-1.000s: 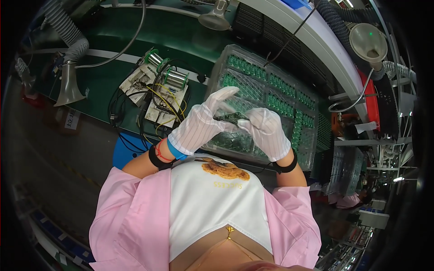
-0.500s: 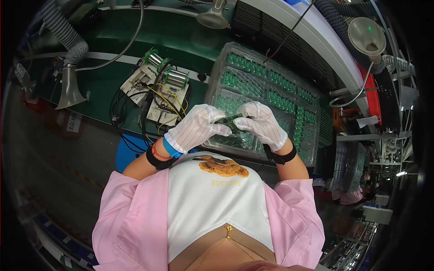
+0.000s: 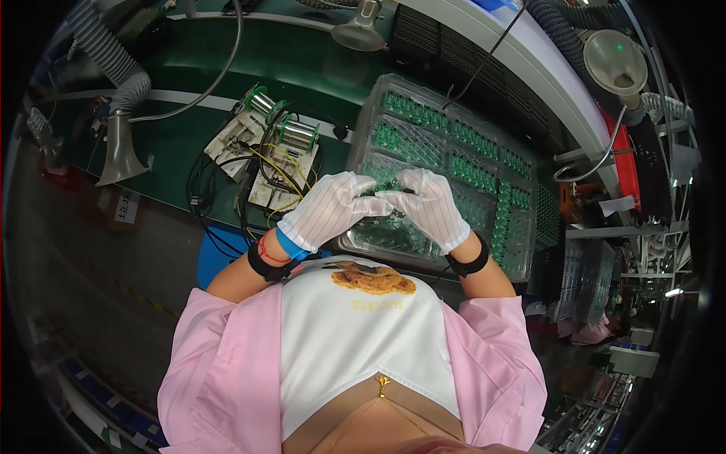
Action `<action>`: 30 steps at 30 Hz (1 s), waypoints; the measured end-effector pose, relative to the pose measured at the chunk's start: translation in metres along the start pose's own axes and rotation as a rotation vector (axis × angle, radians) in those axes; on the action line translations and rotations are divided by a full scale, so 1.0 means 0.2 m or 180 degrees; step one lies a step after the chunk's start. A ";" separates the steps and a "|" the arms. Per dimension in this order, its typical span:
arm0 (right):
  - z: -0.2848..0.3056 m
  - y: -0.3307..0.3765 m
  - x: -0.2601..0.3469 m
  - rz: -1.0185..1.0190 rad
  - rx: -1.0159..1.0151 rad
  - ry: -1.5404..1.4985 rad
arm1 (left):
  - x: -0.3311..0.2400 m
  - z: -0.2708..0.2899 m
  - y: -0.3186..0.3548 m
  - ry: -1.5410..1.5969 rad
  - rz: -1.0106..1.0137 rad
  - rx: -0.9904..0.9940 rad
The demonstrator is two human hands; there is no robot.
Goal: The person picks up circuit boards from a tray, presses them together by hand, and places the assembled units into a separate container. They also inspect individual boards and occasionally restack the trays on the workspace.
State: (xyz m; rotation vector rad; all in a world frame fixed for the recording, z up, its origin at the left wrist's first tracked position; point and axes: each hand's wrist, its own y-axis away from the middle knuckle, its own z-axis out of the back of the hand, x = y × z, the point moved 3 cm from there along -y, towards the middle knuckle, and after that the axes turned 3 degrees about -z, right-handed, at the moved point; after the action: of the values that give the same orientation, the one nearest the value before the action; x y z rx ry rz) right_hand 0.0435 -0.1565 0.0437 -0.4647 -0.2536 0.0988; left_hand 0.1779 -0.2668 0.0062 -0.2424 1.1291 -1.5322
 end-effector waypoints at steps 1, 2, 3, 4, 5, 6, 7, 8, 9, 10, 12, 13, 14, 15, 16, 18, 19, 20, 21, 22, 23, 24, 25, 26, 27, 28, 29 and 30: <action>0.02 -0.01 0.02 0.0111 0.0200 -0.0106 | 0.00 0.00 0.00 0.0138 0.0095 0.0144; 0.04 -0.02 0.03 0.0225 0.0402 -0.0205 | -0.01 0.00 -0.01 0.0276 0.0186 0.0280; 0.05 -0.02 0.03 0.0338 0.0602 -0.0302 | -0.01 0.01 -0.01 0.0415 0.0275 0.0416; 0.06 -0.02 0.02 0.0314 0.0595 -0.0297 | -0.03 0.02 -0.03 0.0433 0.0265 0.0432; 0.07 -0.03 0.01 0.0446 0.0579 -0.0672 | -0.05 0.04 -0.06 0.0484 0.0231 0.0642; 0.08 -0.04 -0.01 0.0578 0.0558 -0.1046 | -0.07 0.06 -0.08 0.0535 0.0195 0.0853; 0.09 -0.04 -0.02 0.0714 0.0538 -0.1423 | -0.08 0.06 -0.09 0.0584 0.0165 0.1060; 0.09 -0.05 -0.03 0.0693 0.0531 -0.1419 | -0.08 0.07 -0.09 0.0600 0.0156 0.1074; 0.11 -0.08 -0.05 0.0611 0.0305 -0.1119 | -0.06 0.07 -0.09 0.0646 0.0439 0.1187; 0.13 -0.11 -0.08 0.0530 0.0082 -0.0821 | -0.03 0.07 -0.09 0.0688 0.0725 0.1297; 0.08 -0.14 -0.25 -0.1388 0.0167 -0.1237 | 0.02 0.08 -0.07 0.0726 0.0998 0.1420; -0.03 -0.07 -0.39 -0.3259 0.0453 -0.1911 | 0.06 0.11 -0.06 0.0766 0.1233 0.1096; -0.11 -0.03 -0.52 -0.3565 0.0171 -0.2145 | 0.10 0.14 -0.06 0.0796 0.1464 0.0771; -0.23 0.04 -0.68 -0.3861 -0.0119 -0.2380 | 0.15 0.16 -0.04 0.0825 0.1694 0.0442; -0.35 0.10 -0.86 -0.3879 -0.0165 -0.2374 | 0.19 0.15 -0.02 0.0839 0.1660 0.0470; -0.39 -0.02 -0.89 -0.3433 0.0127 -0.0913 | 0.24 0.15 -0.01 0.0669 0.1382 0.0282; -0.40 -0.02 -0.90 -0.3428 0.0126 -0.0922 | 0.25 0.15 0.00 0.0587 0.1238 0.0193; -0.40 -0.02 -0.90 -0.3565 0.0324 -0.0879 | 0.26 0.15 0.01 0.0581 0.1237 0.0198; -0.40 -0.01 -0.90 -0.3703 0.0520 -0.0834 | 0.28 0.14 0.03 0.0806 0.1508 0.0375; -0.38 -0.03 -0.85 -0.3835 0.0733 -0.0790 | 0.25 0.16 -0.01 0.1029 0.1792 0.0547; -0.38 -0.03 -0.84 -0.3838 0.0740 -0.0797 | 0.23 0.16 -0.03 0.1256 0.2074 0.0722; -0.37 -0.03 -0.83 -0.3624 0.0711 -0.0418 | 0.23 0.14 -0.02 0.1258 0.2080 0.0729; -0.36 -0.04 -0.82 -0.3407 0.0678 -0.0043 | 0.24 0.12 -0.02 0.1281 0.1914 0.0562; -0.35 -0.04 -0.81 -0.3185 0.0643 0.0328 | 0.25 0.10 -0.02 0.1306 0.1744 0.0397; -0.32 -0.05 -0.77 -0.3180 0.0644 0.0324 | 0.25 0.10 -0.03 0.1318 0.1576 0.0219; -0.27 -0.09 -0.69 -0.3037 0.0478 0.0065 | 0.25 0.09 -0.03 0.1301 0.1597 0.0204; -0.20 -0.13 -0.60 -0.2902 0.0312 -0.0191 | 0.24 0.08 -0.04 0.1269 0.1605 0.0239; -0.16 -0.15 -0.52 -0.2764 0.0147 -0.0448 | 0.23 0.06 -0.05 0.1236 0.1613 0.0274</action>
State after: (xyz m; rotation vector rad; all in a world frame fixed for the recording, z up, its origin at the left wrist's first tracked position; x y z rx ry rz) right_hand -0.0465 -0.2127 0.0079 -0.2704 -0.5699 -0.7117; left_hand 0.1655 -0.3129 0.0010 0.3930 1.2986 -1.1898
